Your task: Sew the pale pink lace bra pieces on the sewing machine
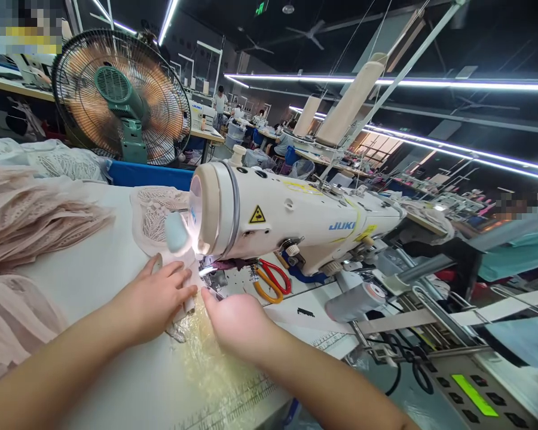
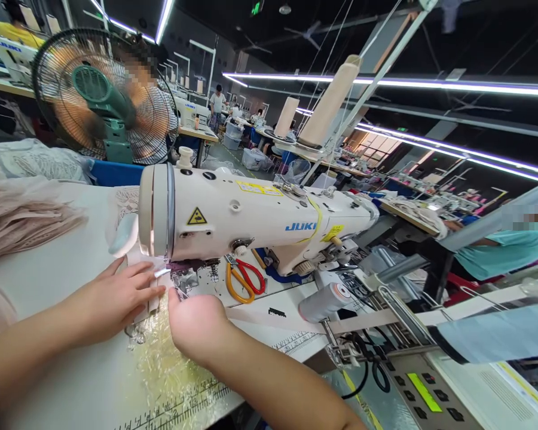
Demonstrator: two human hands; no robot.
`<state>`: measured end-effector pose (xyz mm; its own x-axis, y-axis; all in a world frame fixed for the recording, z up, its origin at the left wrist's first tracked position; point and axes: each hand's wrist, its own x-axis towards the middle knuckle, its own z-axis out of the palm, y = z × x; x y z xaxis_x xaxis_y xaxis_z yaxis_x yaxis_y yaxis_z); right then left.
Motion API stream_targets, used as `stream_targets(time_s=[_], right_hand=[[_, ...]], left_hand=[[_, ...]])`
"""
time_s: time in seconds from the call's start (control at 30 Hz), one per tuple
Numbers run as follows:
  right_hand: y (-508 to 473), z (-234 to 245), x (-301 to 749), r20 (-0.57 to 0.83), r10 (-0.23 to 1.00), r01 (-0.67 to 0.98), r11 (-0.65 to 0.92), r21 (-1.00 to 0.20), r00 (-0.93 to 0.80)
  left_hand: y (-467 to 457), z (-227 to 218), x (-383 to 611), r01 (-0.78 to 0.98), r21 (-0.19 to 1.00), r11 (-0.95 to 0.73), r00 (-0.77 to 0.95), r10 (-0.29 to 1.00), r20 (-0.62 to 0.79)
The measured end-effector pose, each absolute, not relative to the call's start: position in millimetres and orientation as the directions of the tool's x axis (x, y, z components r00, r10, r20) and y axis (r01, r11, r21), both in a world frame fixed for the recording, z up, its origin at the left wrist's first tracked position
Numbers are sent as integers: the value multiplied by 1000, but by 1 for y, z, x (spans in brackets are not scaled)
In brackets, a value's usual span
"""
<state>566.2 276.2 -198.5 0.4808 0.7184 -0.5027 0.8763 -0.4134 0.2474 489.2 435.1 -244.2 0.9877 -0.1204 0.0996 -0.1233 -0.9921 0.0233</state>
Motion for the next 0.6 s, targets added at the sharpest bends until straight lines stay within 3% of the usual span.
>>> stream_targets(time_s=[0.2,0.3,0.43,0.6], right_hand=[[260,-214,560,-456,732,861,-454,228,506],[247,-233,561,-313,795,854,-487,183,520],[239,-253,565,-131,850,859,-498,118,510],[237,-247,565,-143,851,863,-501,66,505]], left_hand=[[443,-251,493,-82,40,-996,977,-72,199],[448,-253,494,-77,30,-997,976,-69,208],[451,-252,497,-44,-47,-998,973,-54,223],[437,-236,491,71,-178,-981,986,42,163]])
